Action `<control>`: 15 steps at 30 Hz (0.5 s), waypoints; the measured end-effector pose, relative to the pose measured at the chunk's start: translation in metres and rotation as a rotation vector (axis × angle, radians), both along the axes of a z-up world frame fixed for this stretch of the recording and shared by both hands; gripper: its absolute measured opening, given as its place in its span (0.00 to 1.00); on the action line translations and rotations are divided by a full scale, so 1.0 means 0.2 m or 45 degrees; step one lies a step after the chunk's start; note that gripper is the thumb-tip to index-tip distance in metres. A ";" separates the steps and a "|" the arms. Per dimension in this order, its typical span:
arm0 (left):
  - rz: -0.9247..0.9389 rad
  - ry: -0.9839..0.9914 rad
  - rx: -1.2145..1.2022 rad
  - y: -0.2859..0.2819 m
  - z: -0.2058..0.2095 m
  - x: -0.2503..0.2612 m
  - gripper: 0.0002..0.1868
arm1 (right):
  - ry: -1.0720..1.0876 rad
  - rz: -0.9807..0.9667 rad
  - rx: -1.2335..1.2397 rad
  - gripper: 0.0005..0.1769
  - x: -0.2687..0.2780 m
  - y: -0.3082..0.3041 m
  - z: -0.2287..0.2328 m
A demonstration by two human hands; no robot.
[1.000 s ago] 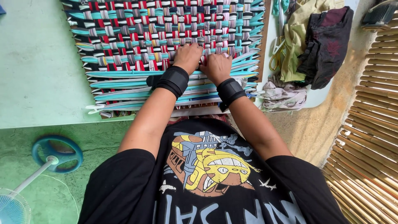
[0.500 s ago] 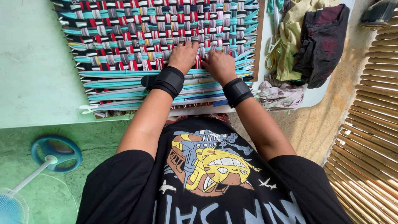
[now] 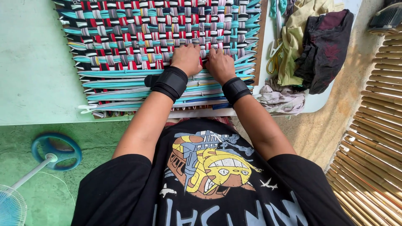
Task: The person weaves colorful cords through a mat by pulling them by hand, using both hands or alternating hands to pull the cords taut.
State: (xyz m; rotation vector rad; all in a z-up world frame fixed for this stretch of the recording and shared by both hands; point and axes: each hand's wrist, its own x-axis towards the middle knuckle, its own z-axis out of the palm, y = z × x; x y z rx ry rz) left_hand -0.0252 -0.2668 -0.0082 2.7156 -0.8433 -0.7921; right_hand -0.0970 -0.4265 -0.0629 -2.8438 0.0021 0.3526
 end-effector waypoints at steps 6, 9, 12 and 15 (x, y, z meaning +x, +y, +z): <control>-0.074 -0.246 -0.154 -0.09 -0.27 -0.06 0.24 | -0.007 -0.141 0.052 0.21 -0.04 -0.02 0.03; -0.058 -0.238 -0.160 -0.10 -0.22 -0.07 0.25 | 0.094 -0.119 -0.048 0.19 -0.02 0.01 0.20; -0.048 -0.284 -0.171 -0.11 -0.24 -0.08 0.25 | 0.021 -0.014 -0.005 0.16 -0.04 -0.02 0.03; -0.066 -0.310 -0.166 -0.11 -0.33 -0.07 0.24 | -0.023 0.065 0.154 0.12 -0.06 -0.05 0.05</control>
